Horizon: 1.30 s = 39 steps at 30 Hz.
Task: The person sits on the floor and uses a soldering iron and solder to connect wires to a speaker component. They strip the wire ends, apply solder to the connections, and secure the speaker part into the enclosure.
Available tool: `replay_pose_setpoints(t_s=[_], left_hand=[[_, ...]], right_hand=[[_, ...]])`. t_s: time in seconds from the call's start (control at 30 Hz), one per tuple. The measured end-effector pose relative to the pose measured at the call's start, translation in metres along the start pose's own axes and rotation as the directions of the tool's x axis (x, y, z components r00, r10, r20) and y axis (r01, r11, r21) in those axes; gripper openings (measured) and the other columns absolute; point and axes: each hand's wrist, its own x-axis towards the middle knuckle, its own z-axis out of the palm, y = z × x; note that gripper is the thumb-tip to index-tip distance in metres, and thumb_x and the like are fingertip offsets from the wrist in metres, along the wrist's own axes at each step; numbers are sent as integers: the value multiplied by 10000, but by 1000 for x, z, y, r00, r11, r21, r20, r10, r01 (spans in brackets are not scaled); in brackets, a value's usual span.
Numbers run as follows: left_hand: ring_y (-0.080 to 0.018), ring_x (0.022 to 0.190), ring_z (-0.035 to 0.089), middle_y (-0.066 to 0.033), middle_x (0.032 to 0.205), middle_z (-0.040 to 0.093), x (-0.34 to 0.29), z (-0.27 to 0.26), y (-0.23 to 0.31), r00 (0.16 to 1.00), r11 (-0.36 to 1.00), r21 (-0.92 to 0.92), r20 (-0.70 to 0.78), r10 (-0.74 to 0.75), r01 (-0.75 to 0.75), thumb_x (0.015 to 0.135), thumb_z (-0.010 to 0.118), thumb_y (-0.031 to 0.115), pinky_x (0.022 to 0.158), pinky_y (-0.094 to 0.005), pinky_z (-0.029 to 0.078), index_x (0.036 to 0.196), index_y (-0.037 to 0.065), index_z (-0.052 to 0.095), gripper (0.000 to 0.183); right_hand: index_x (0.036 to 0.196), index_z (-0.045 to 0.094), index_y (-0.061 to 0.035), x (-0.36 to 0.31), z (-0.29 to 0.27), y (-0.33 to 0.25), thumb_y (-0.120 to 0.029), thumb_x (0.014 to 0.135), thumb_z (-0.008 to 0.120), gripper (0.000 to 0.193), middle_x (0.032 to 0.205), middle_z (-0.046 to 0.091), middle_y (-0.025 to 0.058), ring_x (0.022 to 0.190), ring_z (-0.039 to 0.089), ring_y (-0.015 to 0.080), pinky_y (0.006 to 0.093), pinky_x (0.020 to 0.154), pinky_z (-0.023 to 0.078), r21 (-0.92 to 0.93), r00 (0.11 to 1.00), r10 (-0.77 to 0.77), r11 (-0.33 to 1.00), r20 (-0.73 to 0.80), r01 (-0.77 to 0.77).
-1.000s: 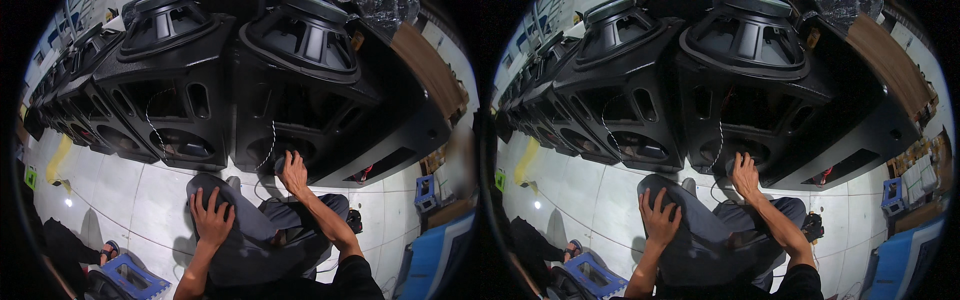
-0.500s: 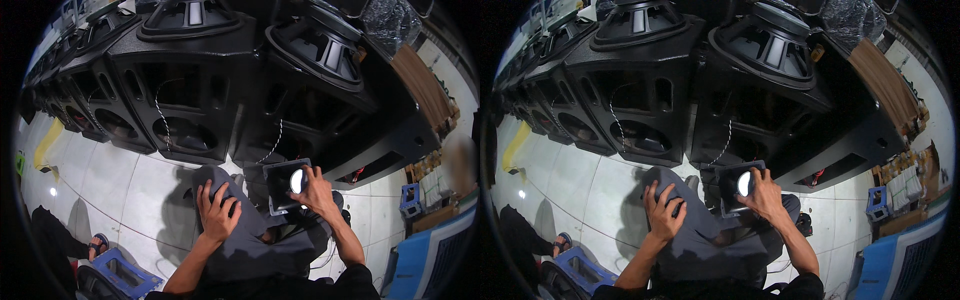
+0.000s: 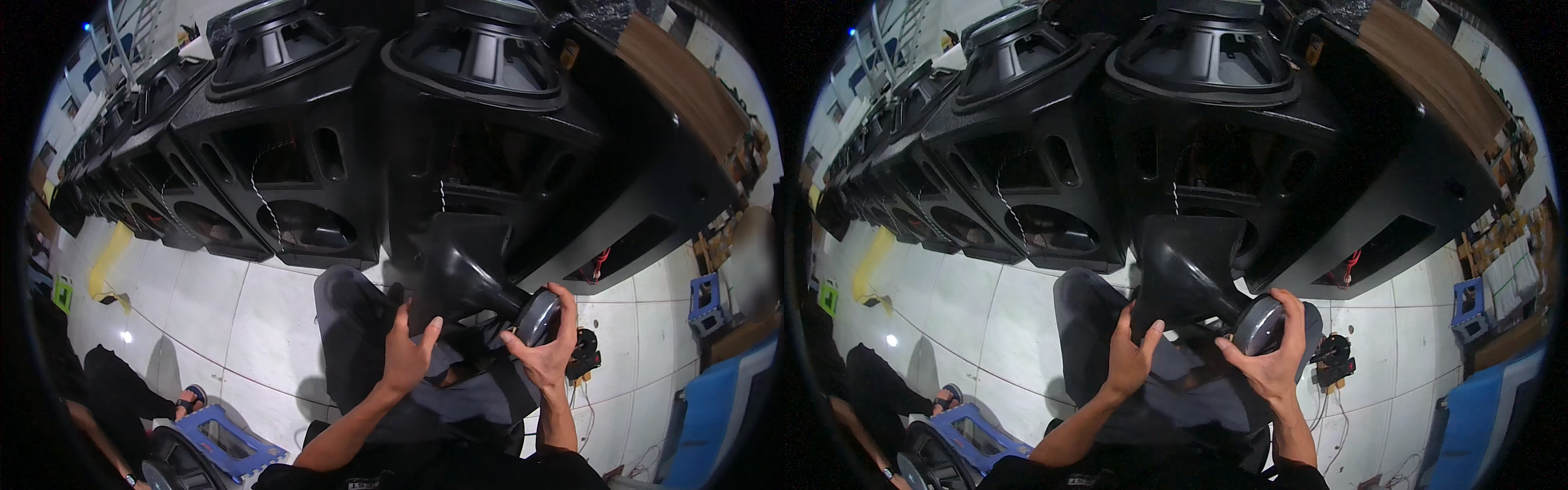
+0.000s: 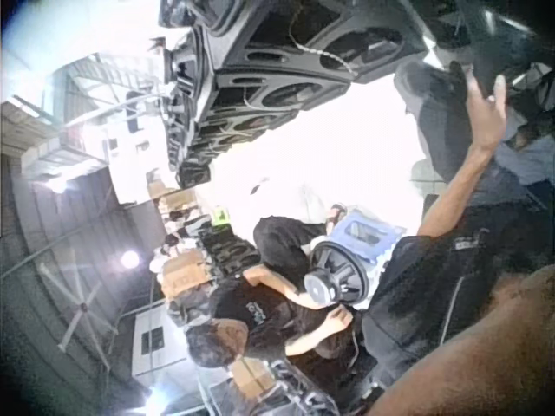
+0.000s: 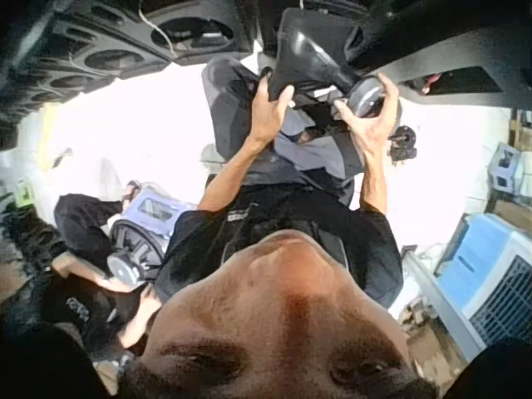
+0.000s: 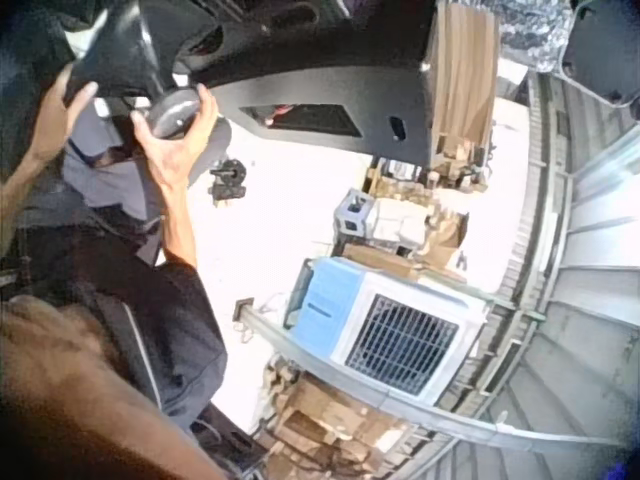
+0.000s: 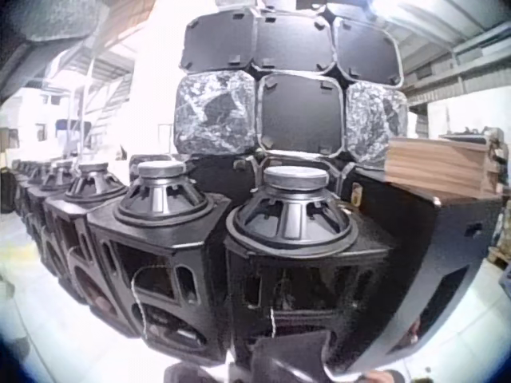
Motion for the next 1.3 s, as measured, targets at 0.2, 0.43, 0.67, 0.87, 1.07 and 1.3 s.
replay_pose_setpoints(t_s=[0.2, 0.43, 0.67, 0.87, 1.07, 1.3], left_hand=[[-142, 884, 653, -119, 970, 717, -2, 15, 30, 998, 997, -56, -41, -50, 48, 943, 708, 117, 781, -276, 521, 1158, -69, 682, 285], [-263, 951, 712, -149, 1034, 735, 39, 46, 50, 866, 864, 55, 48, 498, -500, 845, 759, -18, 860, -347, 551, 1092, -30, 723, 250], [-304, 979, 702, -158, 1022, 726, 73, 49, 67, 549, 545, 89, 228, 804, -834, 741, 784, -65, 972, -502, 521, 1083, -40, 693, 355], [-317, 944, 700, -162, 1024, 726, 86, 44, 77, 560, 538, 162, 157, 814, -827, 780, 765, -62, 905, -438, 542, 1074, -45, 693, 303], [-300, 923, 698, -164, 1030, 732, 84, 38, 62, 724, 716, 120, 40, 688, -687, 830, 752, -52, 816, -354, 546, 1092, -45, 697, 268], [-298, 960, 705, -175, 1053, 729, 72, 40, 76, 726, 715, 125, 120, 677, -688, 818, 770, -44, 847, -346, 545, 1097, -53, 696, 289]], right_hand=[[1398, 467, -17, -17, 6, 43, -116, 707, 837, 791, 1236, 554, 87, 1103, 560, 183, 304, 983, 461, 544, 949, 310, 807, -61, -229], [1444, 399, -46, -38, 30, 84, -110, 751, 809, 807, 1272, 599, 116, 1112, 602, 186, 311, 998, 465, 715, 878, 368, 521, 305, -467], [1418, 435, 16, -12, 51, 88, -197, 749, 859, 821, 1245, 604, 84, 1161, 569, 177, 316, 1045, 422, 664, 897, 292, 603, 332, -442], [1403, 456, -16, 14, 56, 77, -191, 752, 847, 779, 1134, 630, 61, 1004, 608, 147, 282, 921, 488, 671, 895, 297, 592, 334, -447], [1388, 484, -28, 22, 46, 79, -165, 738, 836, 752, 1112, 649, 70, 983, 620, 145, 283, 899, 496, 600, 915, 281, 691, 290, -403], [1412, 501, -38, 17, 33, 85, -199, 709, 829, 793, 1154, 642, 102, 1059, 616, 184, 311, 991, 460, 597, 914, 308, 692, 265, -406]])
